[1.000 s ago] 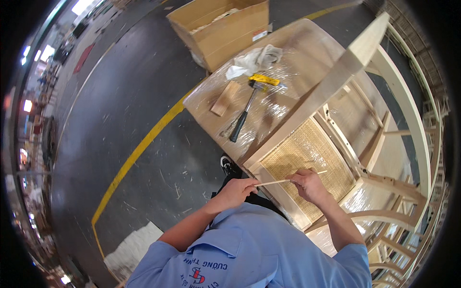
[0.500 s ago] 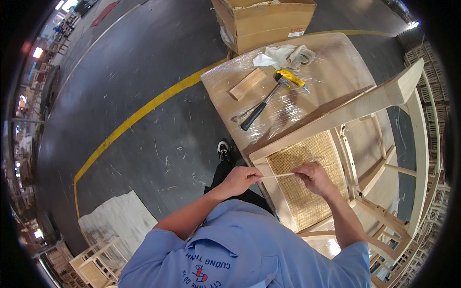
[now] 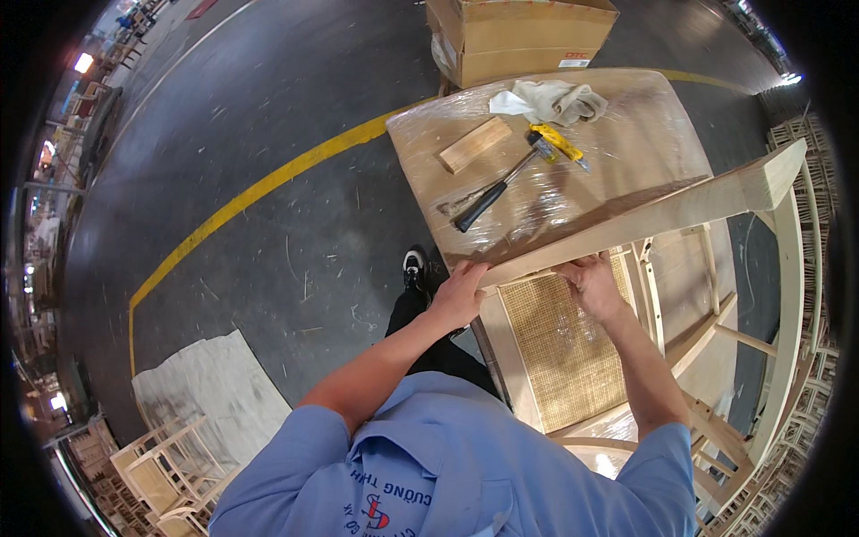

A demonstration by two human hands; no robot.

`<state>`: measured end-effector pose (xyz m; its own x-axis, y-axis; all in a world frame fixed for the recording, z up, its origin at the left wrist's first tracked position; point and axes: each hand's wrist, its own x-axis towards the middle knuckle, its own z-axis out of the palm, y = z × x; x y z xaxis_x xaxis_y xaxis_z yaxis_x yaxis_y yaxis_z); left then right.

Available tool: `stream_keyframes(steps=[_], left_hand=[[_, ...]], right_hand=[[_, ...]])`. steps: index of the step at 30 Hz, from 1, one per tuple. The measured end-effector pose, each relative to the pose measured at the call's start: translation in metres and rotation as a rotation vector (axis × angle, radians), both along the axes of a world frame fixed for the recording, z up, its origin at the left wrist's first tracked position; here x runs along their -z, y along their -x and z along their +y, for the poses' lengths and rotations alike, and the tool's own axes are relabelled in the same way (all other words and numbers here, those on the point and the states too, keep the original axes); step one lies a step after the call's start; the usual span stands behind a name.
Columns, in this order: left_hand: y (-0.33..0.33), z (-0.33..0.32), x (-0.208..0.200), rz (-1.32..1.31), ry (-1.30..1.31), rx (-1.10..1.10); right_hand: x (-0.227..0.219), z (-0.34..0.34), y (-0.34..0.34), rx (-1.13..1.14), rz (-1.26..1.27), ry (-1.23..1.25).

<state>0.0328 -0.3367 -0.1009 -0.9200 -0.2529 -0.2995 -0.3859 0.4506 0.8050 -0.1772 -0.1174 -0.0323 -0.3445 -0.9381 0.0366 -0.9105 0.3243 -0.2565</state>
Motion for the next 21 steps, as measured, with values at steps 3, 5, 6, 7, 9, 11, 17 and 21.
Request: stream_keyframes(steps=[3, 5, 6, 7, 9, 11, 17, 21], left_hand=[[0.003, -0.002, 0.002, -0.035, -0.048, 0.024], [0.004, -0.002, 0.001, -0.050, -0.079, 0.038], [0.005, -0.002, 0.000, -0.054, -0.086, 0.045], [0.004, -0.002, 0.002, -0.057, -0.093, 0.049], [0.004, -0.002, 0.005, -0.024, -0.080, 0.055], [0.005, -0.003, 0.007, -0.011, -0.088, 0.064], [0.007, -0.004, 0.008, -0.032, -0.123, 0.088], [0.006, -0.003, 0.020, 0.012, -0.084, 0.102]], right_hand=[[0.009, -0.001, 0.004, -0.031, -0.004, -0.018], [0.014, -0.001, 0.006, -0.044, 0.011, -0.025], [0.015, 0.000, 0.007, -0.045, -0.001, -0.035], [0.016, 0.000, 0.009, -0.051, -0.012, -0.044], [0.017, -0.002, 0.011, -0.063, -0.016, -0.050], [0.021, -0.002, 0.012, -0.069, 0.000, -0.048], [0.026, -0.001, 0.015, -0.076, -0.037, -0.076], [0.024, -0.006, 0.007, -0.078, 0.017, -0.016]])
